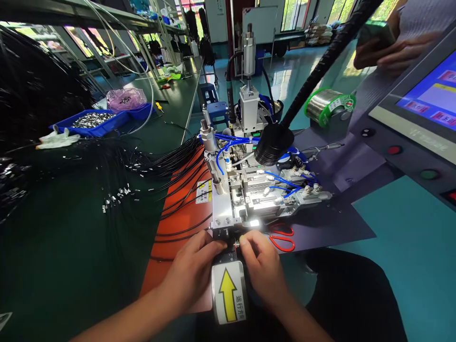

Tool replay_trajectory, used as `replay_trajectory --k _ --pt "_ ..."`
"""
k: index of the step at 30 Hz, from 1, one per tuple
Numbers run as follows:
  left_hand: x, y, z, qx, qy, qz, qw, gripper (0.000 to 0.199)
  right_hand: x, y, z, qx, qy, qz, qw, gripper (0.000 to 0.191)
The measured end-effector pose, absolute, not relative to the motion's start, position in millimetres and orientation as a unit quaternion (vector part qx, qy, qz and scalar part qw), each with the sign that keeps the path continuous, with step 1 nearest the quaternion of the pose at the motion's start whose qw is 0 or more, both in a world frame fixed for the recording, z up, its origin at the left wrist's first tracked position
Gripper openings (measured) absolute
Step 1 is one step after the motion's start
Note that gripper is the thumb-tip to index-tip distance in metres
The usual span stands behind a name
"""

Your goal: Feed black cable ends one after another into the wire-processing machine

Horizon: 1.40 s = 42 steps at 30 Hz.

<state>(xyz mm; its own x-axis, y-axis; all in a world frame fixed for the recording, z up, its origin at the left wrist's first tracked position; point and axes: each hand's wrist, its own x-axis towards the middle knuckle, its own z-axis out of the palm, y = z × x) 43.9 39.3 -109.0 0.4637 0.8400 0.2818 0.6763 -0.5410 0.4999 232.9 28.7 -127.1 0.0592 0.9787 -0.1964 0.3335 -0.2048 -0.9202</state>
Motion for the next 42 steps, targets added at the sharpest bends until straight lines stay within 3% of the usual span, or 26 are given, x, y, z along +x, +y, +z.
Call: replay_trajectory --k 14,42 --pt "43.7 40.0 -106.9 0.831 0.448 0.268 0.192 0.024 241.1 30.7 -122.3 -0.58 -0.545 0.475 0.376 0.023" --pt "44.1 39.5 -106.7 0.832 0.446 0.278 0.177 0.025 240.4 27.5 -127.2 -0.597 -0.514 0.498 0.362 0.027"
